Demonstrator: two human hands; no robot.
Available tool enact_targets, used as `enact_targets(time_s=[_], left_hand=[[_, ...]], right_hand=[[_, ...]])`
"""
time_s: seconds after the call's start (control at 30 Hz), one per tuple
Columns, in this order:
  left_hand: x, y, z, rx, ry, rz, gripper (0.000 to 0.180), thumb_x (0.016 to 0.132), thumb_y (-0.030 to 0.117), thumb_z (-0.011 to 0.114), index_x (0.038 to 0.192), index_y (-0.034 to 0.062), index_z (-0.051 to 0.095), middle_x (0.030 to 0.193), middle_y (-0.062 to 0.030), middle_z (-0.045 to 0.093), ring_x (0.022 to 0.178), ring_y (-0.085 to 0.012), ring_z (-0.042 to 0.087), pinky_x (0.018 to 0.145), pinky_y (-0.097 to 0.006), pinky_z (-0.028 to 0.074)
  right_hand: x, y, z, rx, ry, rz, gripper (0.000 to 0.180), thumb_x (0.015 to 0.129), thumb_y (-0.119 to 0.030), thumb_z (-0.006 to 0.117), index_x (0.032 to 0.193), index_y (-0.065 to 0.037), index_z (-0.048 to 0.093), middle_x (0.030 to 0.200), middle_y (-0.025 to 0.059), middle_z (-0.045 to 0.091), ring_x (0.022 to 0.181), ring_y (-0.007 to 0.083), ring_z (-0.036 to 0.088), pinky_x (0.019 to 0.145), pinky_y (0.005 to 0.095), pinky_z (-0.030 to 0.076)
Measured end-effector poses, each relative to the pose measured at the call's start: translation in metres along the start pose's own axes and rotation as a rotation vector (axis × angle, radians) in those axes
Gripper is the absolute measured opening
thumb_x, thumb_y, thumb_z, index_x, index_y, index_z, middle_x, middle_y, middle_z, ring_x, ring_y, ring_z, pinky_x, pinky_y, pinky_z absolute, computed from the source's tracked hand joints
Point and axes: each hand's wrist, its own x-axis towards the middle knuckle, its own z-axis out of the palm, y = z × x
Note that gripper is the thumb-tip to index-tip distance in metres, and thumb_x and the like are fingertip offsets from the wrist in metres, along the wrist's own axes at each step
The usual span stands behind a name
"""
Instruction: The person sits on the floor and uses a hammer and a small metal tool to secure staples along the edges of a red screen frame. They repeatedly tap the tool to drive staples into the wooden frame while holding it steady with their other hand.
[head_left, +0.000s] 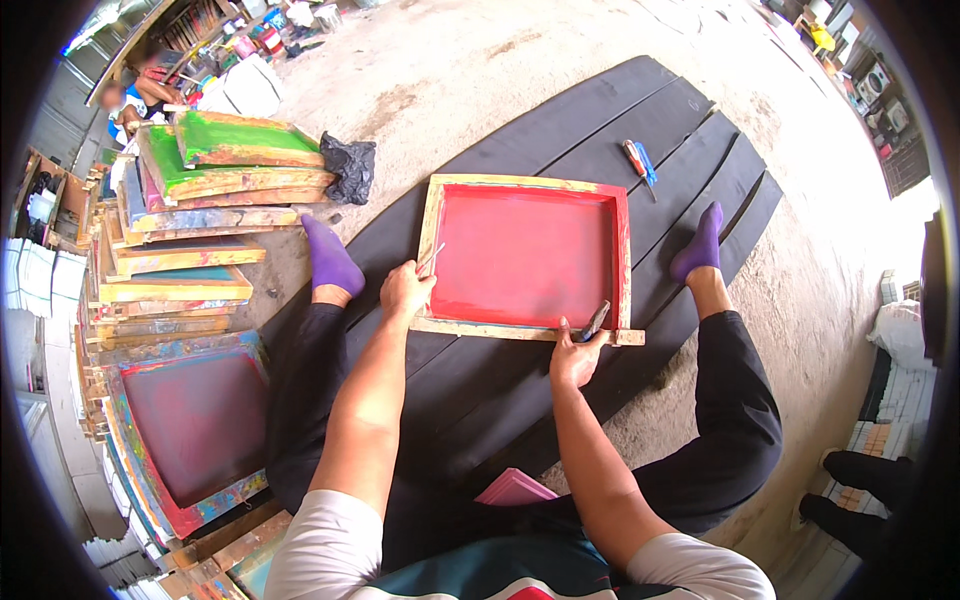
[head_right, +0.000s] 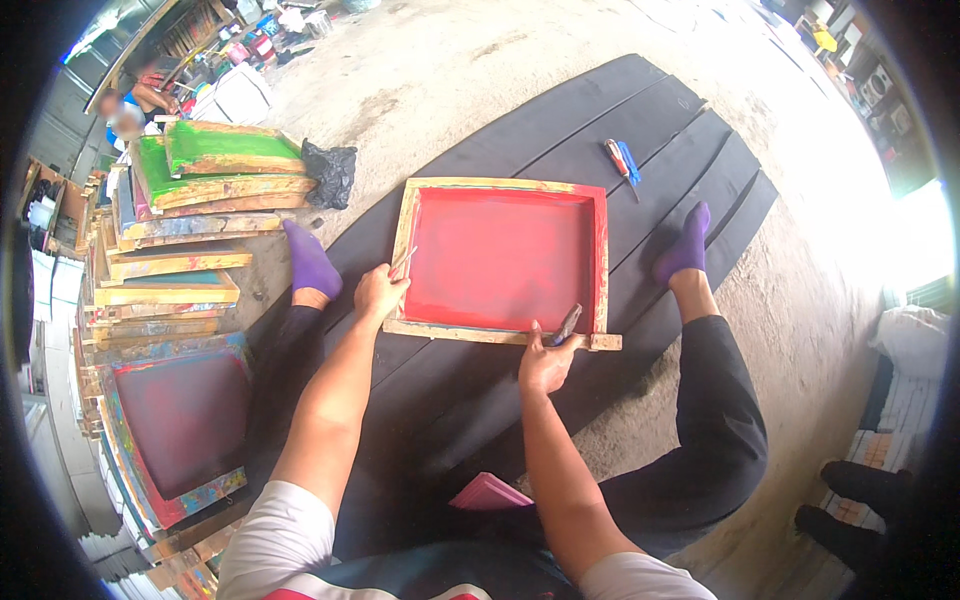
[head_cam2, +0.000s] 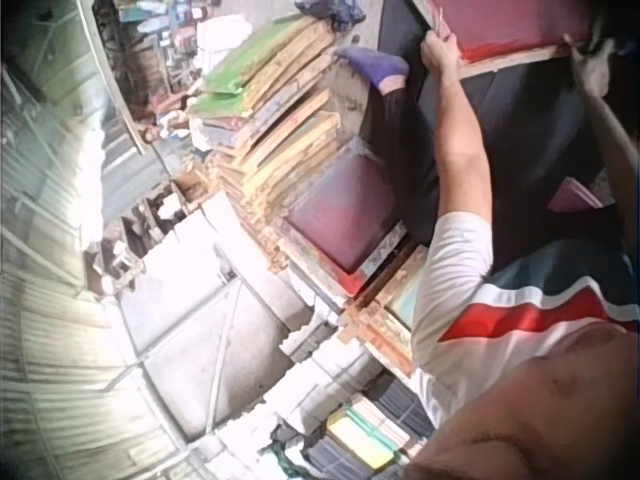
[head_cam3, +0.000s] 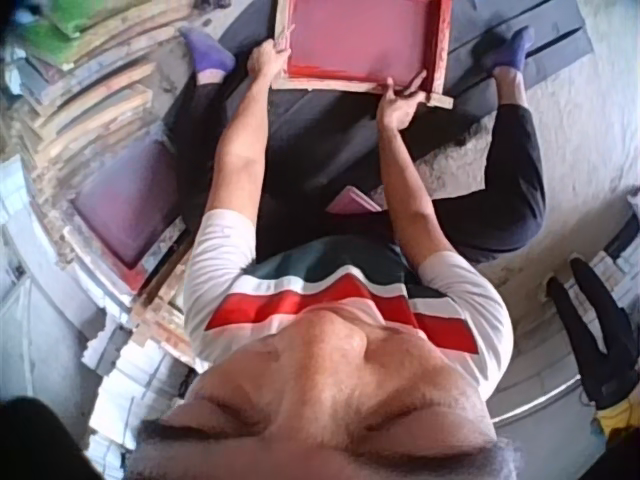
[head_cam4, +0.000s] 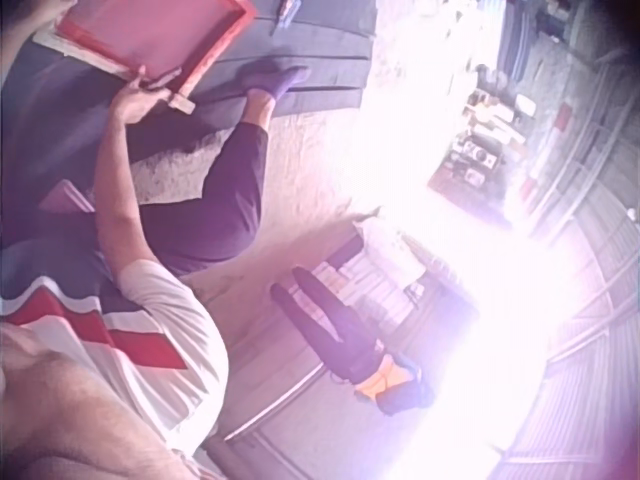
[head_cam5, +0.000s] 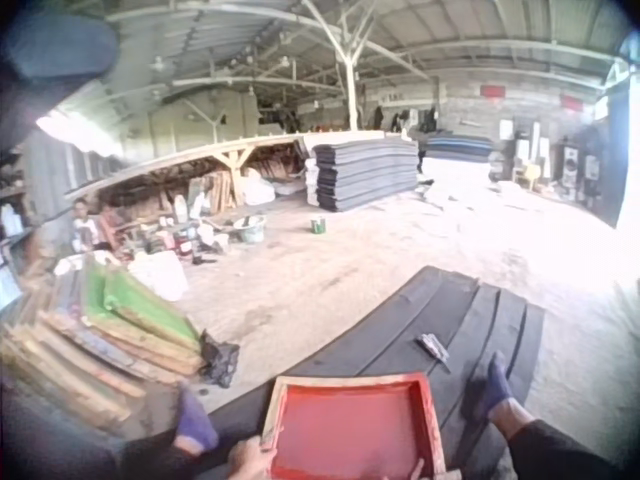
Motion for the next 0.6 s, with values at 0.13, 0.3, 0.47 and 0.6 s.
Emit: enact_targets(time_s=[0.13, 0.3, 0.47, 0.6], left_hand=[[-0.020, 0.009, -0.010, -0.127, 0.145, 0.123, 0.035, 0.080, 0.034, 0.078, 0.086, 0.0016, 0.065, 0.091, -0.0195, 0.071, 0.087, -0.0417, 0.070, 0.076, -0.051, 0.054], [-0.075, 0.014, -0.028, -0.285, 0.416, 0.157, 0.033, 0.075, 0.025, 0.082, 0.076, -0.0004, 0.060, 0.079, -0.0187, 0.067, 0.073, -0.0399, 0.067, 0.068, -0.050, 0.052], [-0.140, 0.009, -0.010, -0.454, 0.606, 0.091, 0.033, 0.071, 0.020, 0.087, 0.074, 0.0017, 0.059, 0.064, -0.0153, 0.062, 0.057, -0.0351, 0.063, 0.057, -0.046, 0.050], [-0.189, 0.027, 0.020, -0.522, 0.605, -0.092, 0.034, 0.071, 0.021, 0.086, 0.073, 0.0028, 0.057, 0.062, -0.0153, 0.060, 0.056, -0.0352, 0.063, 0.057, -0.046, 0.051]], right_hand=[[0.011, 0.020, 0.013, 0.093, 0.167, -0.083, 0.084, 0.081, -0.046, 0.084, 0.143, -0.006, 0.045, 0.125, 0.0239, 0.066, 0.119, 0.0428, 0.063, 0.099, 0.0499, 0.048], [0.015, 0.018, -0.009, 0.175, 0.121, -0.083, 0.084, 0.080, -0.036, 0.084, 0.146, -0.005, 0.043, 0.128, 0.0248, 0.065, 0.120, 0.0442, 0.061, 0.101, 0.0491, 0.047], [0.039, 0.007, -0.035, 0.269, 0.112, -0.392, 0.063, 0.081, -0.029, 0.080, 0.130, -0.005, 0.048, 0.115, 0.0266, 0.066, 0.109, 0.0480, 0.063, 0.093, 0.0527, 0.049], [0.083, -0.007, -0.045, 0.110, 0.054, -0.484, 0.056, 0.079, -0.028, 0.077, 0.120, -0.004, 0.047, 0.105, 0.0277, 0.066, 0.099, 0.0519, 0.064, 0.087, 0.0564, 0.050]])
